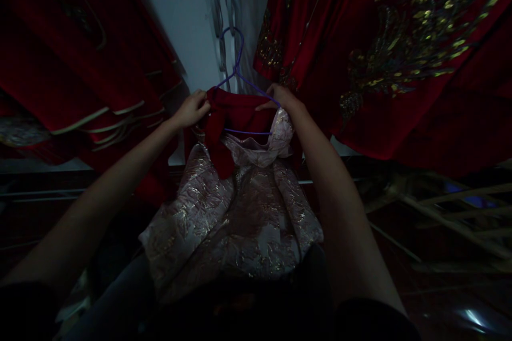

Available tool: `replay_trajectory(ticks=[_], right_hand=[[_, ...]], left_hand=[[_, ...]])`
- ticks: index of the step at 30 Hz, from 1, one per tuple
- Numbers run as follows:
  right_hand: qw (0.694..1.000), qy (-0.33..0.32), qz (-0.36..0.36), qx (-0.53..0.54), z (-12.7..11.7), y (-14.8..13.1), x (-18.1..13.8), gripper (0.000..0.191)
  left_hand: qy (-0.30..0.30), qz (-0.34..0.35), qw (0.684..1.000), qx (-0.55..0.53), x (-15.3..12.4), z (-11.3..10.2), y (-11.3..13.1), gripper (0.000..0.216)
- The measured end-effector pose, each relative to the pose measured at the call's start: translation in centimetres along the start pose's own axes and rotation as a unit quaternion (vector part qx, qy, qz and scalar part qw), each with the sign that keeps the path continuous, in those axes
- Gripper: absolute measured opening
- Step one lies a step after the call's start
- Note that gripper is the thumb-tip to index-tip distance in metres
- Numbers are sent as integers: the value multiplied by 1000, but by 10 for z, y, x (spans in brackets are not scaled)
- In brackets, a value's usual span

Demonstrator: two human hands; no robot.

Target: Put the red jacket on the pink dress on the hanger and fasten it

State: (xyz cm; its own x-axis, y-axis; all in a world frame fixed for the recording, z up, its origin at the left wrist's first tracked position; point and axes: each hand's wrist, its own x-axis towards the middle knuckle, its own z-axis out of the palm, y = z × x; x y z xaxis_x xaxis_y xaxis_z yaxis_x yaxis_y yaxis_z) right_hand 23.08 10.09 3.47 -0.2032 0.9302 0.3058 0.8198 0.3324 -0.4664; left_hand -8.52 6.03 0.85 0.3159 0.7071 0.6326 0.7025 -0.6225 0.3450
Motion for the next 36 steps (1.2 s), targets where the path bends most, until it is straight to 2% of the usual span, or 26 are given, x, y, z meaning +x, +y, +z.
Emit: replay_trajectory(ticks=[3,7,10,14,18,21,25,31,34,36], right_hand=[[993,109,-12,-35,-16,3,-11,40],[980,191,-4,-54,-35,10,-35,17],[967,238,22,-92,-50,21,-55,19],[958,247,39,-143,-72,33,-82,23],[970,217,61,-91,-78,29,-102,14],[978,197,62,-4,-63,21,-106,10],[972,205,35,107,-20,0,-101,15],[969,101,-2,227,43,-57,-102,13],[961,48,-35,269,58,-76,-104,14],[959,34,-60,274,61,-80,-104,14]], left_hand=[[-8,23,999,23,-1,-1,0,10],[-9,32,999,34,-3,1,1,7],[-2,23,999,37,-5,5,2,6],[13,16,999,41,-10,13,3,10],[36,-1,999,22,-15,21,4,13],[53,-17,998,13,-17,25,10,14],[76,-41,996,19,-22,28,22,15],[97,-52,993,43,-26,26,30,17],[84,-79,992,58,-25,21,31,18],[62,-103,989,82,-23,16,36,19]])
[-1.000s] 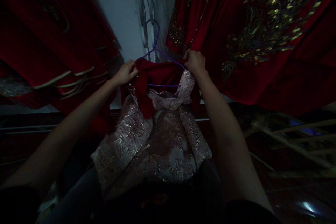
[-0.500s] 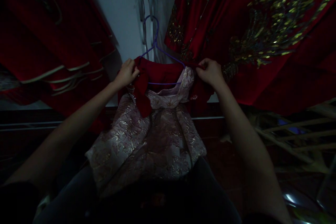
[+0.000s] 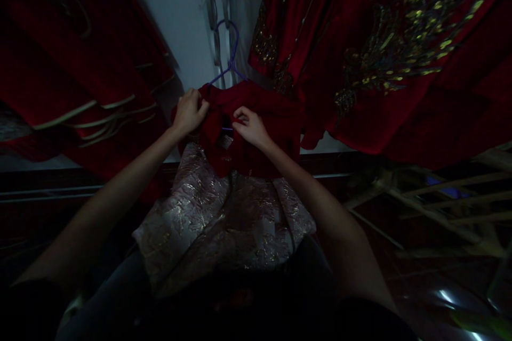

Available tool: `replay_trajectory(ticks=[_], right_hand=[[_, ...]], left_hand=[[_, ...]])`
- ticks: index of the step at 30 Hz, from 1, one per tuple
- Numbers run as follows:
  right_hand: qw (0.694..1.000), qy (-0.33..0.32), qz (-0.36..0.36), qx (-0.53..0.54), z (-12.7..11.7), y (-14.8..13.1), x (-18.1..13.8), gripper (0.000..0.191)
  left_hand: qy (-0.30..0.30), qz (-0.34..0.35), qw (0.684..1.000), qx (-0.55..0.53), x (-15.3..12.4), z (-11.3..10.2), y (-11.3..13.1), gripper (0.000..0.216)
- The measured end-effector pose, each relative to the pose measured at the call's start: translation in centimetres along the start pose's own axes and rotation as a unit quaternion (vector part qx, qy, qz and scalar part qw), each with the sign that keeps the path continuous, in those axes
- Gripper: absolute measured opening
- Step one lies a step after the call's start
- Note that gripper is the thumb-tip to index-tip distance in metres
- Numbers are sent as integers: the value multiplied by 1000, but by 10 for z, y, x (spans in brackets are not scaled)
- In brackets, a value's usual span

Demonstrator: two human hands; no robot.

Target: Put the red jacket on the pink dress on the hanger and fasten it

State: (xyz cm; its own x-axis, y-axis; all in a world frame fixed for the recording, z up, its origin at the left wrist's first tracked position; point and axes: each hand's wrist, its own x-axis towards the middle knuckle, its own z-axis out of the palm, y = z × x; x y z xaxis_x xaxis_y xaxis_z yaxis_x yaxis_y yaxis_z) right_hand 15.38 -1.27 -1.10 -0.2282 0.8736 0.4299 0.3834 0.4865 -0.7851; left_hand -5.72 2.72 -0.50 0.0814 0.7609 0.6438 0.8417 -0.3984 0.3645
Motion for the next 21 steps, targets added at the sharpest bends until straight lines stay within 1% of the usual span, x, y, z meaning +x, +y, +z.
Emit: replay_trajectory(ticks=[2,4,6,8,12,15,17,19,21], right_hand=[[999,-1,-30,-13,-4,2,1,15],[997,11,-58,-47,-11,7,1,16],[993,31,-79,-83,-18,11,-2,15],[989,57,-92,-103,-23,13,-5,12],[987,86,-102,-88,-22,16,-9,11],[991,85,-87,-46,-13,17,-5,12],[994,77,-77,-16,-4,17,-1,13],[995,55,-84,14,5,17,2,13],[994,27,-101,38,13,15,3,12]], left_hand=[[-22,-17,999,37,1,-7,8,21],[-32,-39,996,77,0,-14,17,27],[-27,-60,992,109,-1,-20,26,34],[-16,-67,990,122,-2,-24,29,38],[10,-41,994,105,-7,-27,25,25],[29,-15,995,89,-16,-23,26,20],[26,13,998,64,-24,-16,31,18],[-6,48,999,12,-32,-4,39,12],[-49,67,995,-62,-38,9,46,6]])
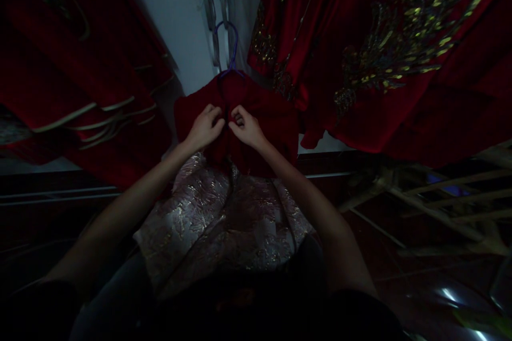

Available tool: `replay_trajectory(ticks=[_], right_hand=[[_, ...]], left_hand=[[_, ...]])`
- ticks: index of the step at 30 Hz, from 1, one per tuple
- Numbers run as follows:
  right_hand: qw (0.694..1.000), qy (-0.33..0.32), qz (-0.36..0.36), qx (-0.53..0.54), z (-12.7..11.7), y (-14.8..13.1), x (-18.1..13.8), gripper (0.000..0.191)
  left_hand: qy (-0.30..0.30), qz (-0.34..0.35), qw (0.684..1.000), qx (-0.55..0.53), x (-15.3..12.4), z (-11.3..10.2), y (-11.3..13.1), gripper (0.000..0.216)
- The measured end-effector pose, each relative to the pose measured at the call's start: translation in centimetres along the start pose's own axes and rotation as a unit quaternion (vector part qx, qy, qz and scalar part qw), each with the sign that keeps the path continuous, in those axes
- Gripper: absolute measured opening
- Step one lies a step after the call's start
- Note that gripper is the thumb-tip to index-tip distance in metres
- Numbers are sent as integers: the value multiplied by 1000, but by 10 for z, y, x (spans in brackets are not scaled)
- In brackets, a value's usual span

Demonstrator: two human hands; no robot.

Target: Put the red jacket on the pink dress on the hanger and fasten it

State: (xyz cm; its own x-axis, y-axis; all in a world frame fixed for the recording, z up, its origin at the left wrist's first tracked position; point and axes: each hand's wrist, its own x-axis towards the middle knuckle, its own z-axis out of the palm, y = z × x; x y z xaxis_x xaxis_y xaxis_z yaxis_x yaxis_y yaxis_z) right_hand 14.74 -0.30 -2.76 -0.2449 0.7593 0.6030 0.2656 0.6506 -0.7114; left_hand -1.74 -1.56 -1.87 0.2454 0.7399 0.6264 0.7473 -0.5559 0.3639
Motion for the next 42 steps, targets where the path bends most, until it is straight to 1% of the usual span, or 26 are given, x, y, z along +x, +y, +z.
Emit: replay_trajectory(ticks=[2,4,7,9,11,13,16,18,19,24,29,34,38,42], right_hand=[[999,-15,-7,28,4,-1,-1,11],[998,-19,4,63,3,-3,-4,11],[990,-21,49,127,-2,-4,-10,18],[980,-26,97,171,-6,-2,-15,22],[966,-33,134,218,-9,1,-21,22],[958,-29,140,247,-10,5,-27,25],[967,-5,111,228,-9,9,-33,32],[975,9,93,201,-6,10,-34,36],[977,12,87,193,-5,9,-34,36],[983,31,70,165,-1,4,-34,33],[990,80,68,96,4,-7,-40,29],[991,125,33,16,9,-17,-46,23],[992,123,12,-14,9,-21,-49,23],[994,112,1,8,4,-22,-48,24]], left_hand=[[-15,-11,996,-87,-3,12,4,6],[3,-51,983,-177,-4,21,5,7],[36,-115,943,-310,-6,27,4,12],[36,-150,908,-390,-9,28,4,15],[30,-162,880,-446,-15,28,3,13],[35,-143,872,-467,-24,29,3,13],[75,-116,874,-466,-34,33,2,24],[105,-120,872,-462,-37,36,1,23],[110,-122,874,-457,-38,37,1,21],[93,-98,904,-405,-37,34,3,10],[75,-76,933,-345,-38,24,10,11],[65,-60,957,-277,-37,17,17,14],[65,-51,970,-228,-35,15,19,11],[59,-43,977,-201,-32,15,19,10]])
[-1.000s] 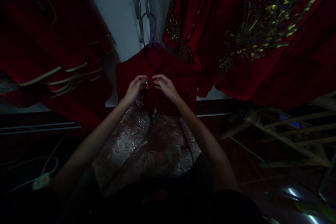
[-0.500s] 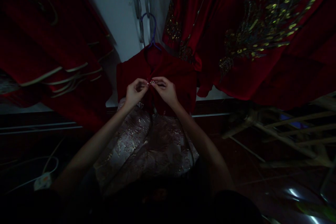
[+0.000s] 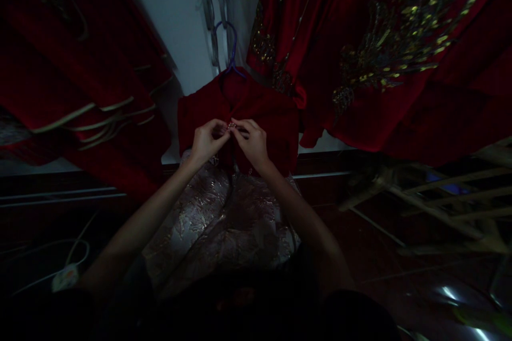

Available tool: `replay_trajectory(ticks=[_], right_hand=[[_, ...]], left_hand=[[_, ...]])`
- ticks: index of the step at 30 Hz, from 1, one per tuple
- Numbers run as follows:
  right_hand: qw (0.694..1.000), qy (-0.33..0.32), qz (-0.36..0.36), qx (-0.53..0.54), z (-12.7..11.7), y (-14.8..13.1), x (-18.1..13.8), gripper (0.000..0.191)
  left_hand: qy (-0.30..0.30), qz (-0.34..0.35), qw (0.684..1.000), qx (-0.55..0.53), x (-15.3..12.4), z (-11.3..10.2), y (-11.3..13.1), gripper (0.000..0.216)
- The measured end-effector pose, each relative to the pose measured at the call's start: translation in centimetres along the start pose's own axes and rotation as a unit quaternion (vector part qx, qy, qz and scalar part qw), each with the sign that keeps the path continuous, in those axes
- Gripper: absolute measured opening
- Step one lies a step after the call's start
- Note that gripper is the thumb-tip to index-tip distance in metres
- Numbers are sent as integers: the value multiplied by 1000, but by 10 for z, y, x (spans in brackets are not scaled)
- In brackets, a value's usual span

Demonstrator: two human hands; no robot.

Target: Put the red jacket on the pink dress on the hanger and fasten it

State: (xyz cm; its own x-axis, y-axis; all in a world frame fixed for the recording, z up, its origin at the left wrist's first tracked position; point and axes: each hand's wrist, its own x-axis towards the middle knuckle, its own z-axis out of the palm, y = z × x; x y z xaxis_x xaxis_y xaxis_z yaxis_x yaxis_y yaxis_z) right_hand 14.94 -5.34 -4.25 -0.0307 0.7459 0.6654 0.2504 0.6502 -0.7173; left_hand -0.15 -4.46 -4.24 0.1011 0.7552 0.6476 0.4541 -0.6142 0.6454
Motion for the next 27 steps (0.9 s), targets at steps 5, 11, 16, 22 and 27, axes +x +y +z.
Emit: replay_trajectory(ticks=[5,11,16,22,27], right_hand=[[1000,-2,20,21,-3,2,3,25],[997,-31,44,52,-3,9,6,30],[997,-62,31,30,-4,12,10,31],[995,-82,36,-31,-6,27,-15,62],[982,-113,130,-76,-26,47,-45,57]], left_hand=[[-22,29,999,34,3,-1,3,8],[-63,85,988,115,7,-8,6,7],[-50,64,993,85,5,1,7,6],[-23,12,999,-38,-6,18,-6,12],[-18,-66,990,-123,-18,29,-26,18]])
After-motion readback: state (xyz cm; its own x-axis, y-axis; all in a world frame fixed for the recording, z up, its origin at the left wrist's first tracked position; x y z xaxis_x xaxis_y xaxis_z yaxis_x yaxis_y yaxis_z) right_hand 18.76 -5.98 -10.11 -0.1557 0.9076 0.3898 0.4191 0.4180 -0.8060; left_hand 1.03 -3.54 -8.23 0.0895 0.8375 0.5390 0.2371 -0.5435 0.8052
